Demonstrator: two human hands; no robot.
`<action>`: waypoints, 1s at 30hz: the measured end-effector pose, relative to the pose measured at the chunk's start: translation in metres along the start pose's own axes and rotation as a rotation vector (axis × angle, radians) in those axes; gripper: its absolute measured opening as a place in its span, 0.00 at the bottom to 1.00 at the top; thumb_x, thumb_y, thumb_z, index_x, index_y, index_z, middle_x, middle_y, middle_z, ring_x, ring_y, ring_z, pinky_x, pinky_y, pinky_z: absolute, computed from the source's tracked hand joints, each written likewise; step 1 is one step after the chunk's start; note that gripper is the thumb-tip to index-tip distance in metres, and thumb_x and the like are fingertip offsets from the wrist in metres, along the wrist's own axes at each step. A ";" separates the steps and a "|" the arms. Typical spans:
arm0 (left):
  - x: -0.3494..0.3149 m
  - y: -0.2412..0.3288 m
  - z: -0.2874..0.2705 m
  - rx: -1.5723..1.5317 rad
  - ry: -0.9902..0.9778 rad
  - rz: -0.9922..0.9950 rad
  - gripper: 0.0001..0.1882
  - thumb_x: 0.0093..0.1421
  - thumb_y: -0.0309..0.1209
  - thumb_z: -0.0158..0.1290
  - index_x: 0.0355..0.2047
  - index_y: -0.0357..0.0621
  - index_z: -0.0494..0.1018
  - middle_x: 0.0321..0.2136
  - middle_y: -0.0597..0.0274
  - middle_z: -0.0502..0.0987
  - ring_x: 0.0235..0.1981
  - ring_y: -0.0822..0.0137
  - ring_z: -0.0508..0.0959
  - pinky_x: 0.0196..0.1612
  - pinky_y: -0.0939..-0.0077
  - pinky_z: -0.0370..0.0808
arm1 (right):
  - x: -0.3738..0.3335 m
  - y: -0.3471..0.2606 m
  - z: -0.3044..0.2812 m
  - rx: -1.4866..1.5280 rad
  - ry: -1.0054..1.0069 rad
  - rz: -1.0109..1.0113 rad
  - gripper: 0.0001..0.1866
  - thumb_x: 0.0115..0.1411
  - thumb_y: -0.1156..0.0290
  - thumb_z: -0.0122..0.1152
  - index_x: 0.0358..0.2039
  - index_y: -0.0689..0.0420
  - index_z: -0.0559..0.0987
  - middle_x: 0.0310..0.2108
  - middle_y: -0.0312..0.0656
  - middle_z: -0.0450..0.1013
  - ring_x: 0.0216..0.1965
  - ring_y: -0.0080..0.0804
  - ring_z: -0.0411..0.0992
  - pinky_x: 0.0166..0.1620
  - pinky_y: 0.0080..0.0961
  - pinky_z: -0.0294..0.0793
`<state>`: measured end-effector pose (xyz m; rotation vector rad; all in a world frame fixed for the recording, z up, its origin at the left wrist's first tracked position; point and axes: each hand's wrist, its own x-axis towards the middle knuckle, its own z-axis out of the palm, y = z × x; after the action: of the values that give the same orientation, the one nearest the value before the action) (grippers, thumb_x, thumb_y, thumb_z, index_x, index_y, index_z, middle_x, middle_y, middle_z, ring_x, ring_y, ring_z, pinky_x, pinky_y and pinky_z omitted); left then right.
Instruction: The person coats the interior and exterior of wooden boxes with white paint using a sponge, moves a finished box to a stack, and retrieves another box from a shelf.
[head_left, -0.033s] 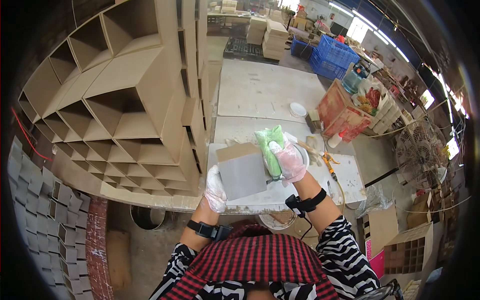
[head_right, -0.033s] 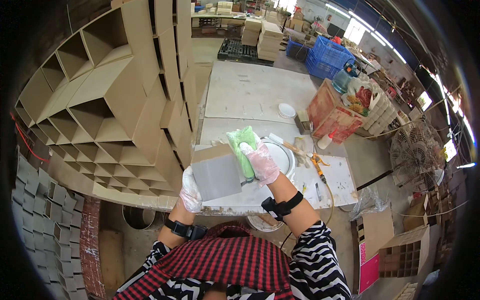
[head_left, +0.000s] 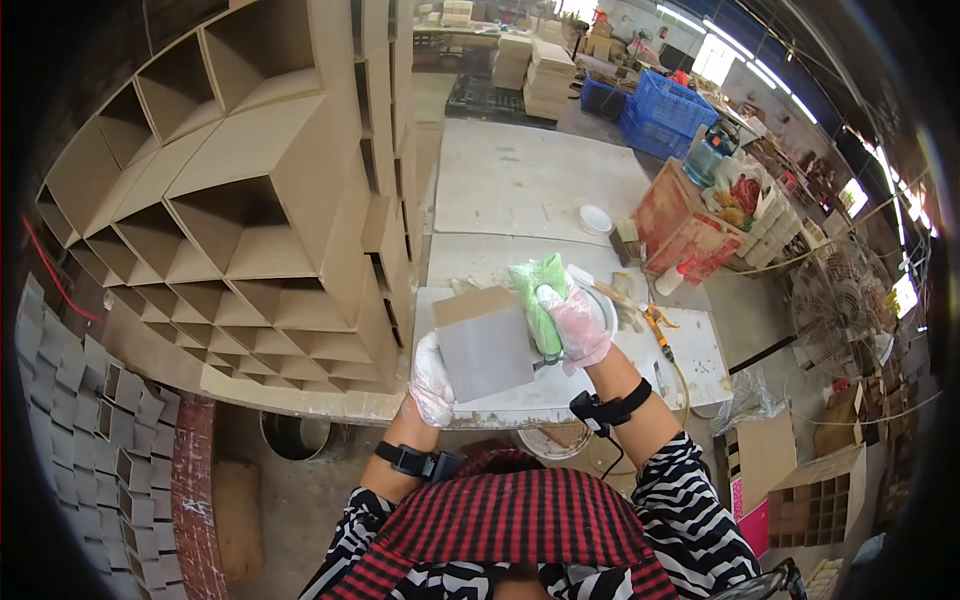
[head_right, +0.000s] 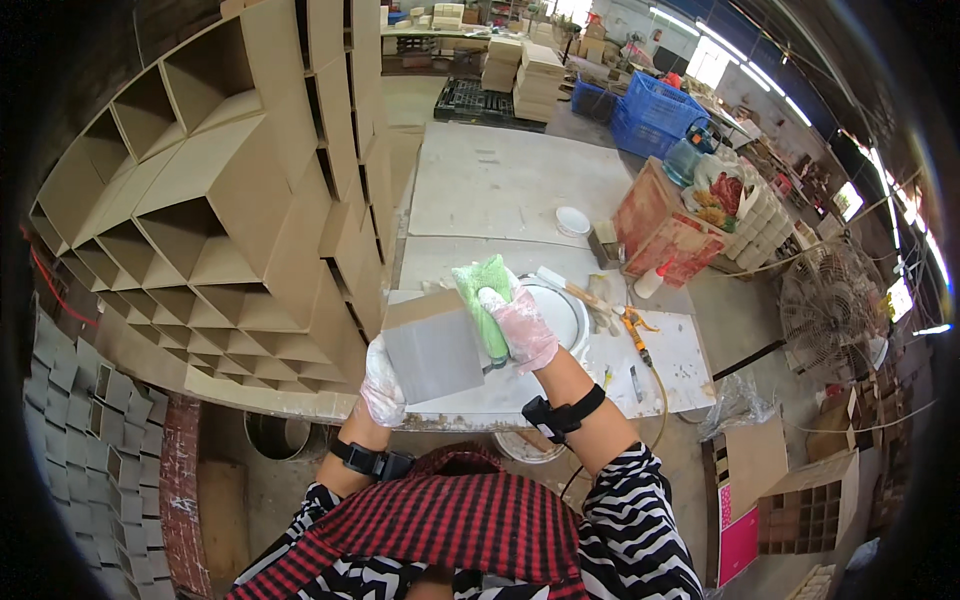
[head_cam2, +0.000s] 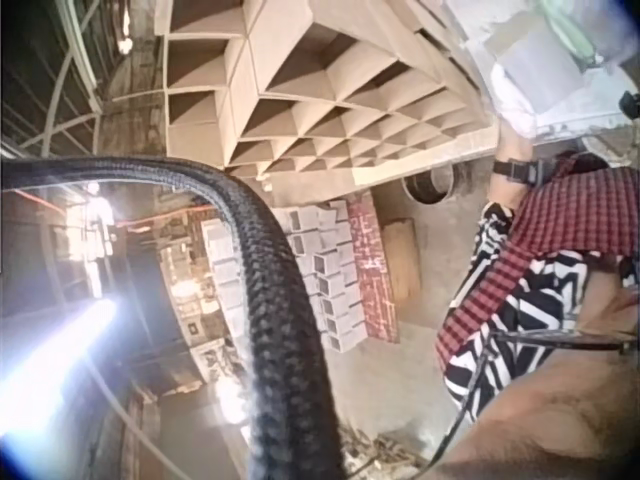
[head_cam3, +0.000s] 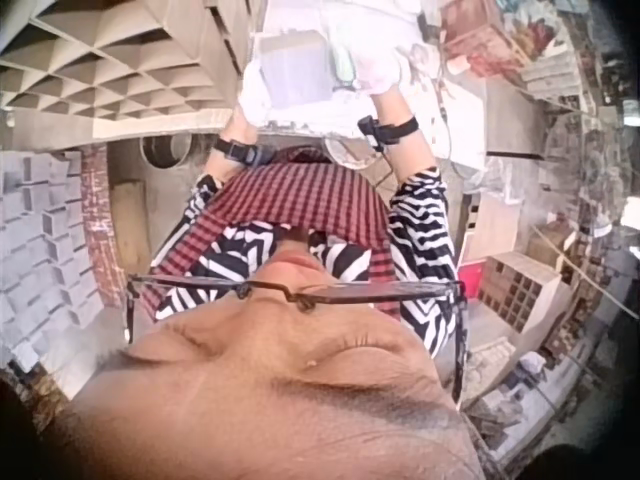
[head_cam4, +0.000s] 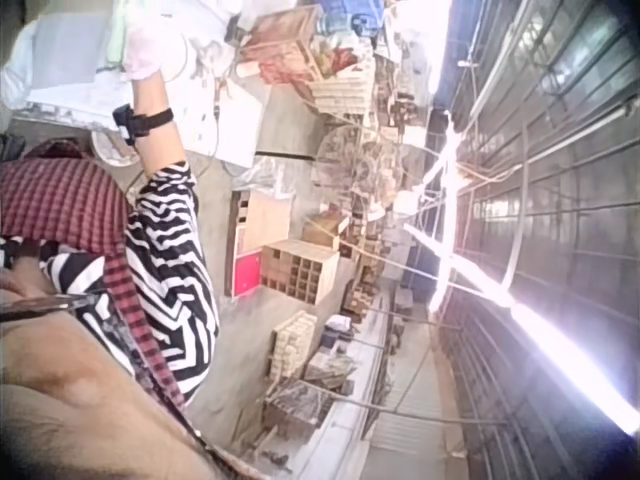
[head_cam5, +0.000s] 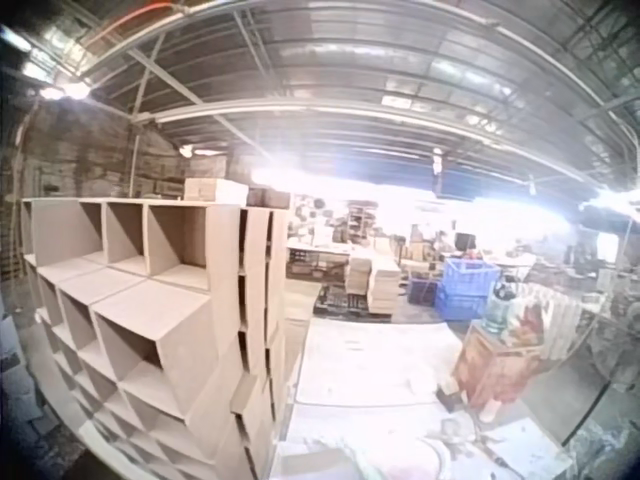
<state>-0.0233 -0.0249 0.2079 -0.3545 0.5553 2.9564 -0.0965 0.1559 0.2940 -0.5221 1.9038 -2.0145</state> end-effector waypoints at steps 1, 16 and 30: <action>0.001 -0.003 0.000 0.035 0.036 0.010 0.22 0.61 0.40 0.36 0.48 0.38 0.66 0.44 0.53 0.72 0.46 0.58 0.72 0.50 0.63 0.69 | -0.003 -0.002 0.000 -0.029 0.006 0.044 0.23 0.60 0.70 0.48 0.57 0.57 0.62 0.48 0.37 0.67 0.45 0.25 0.65 0.48 0.22 0.66; -0.002 0.000 0.007 -0.041 -0.146 -0.022 0.22 0.62 0.39 0.37 0.50 0.38 0.64 0.46 0.51 0.71 0.48 0.58 0.71 0.50 0.64 0.70 | -0.017 -0.011 -0.026 -0.732 -0.304 -0.172 0.17 0.51 0.74 0.58 0.44 0.54 0.74 0.40 0.38 0.74 0.43 0.30 0.70 0.46 0.26 0.69; 0.036 -0.009 -0.003 0.548 -0.280 0.422 0.26 0.63 0.49 0.36 0.50 0.41 0.63 0.46 0.53 0.70 0.46 0.59 0.72 0.48 0.66 0.72 | -0.022 0.006 0.001 -1.254 0.063 -0.433 0.24 0.46 0.69 0.59 0.47 0.44 0.70 0.29 0.39 0.68 0.32 0.36 0.71 0.31 0.32 0.72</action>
<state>-0.0560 -0.0153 0.1931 0.2578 1.4950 2.9602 -0.0770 0.1647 0.2866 -1.2112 3.1246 -0.7095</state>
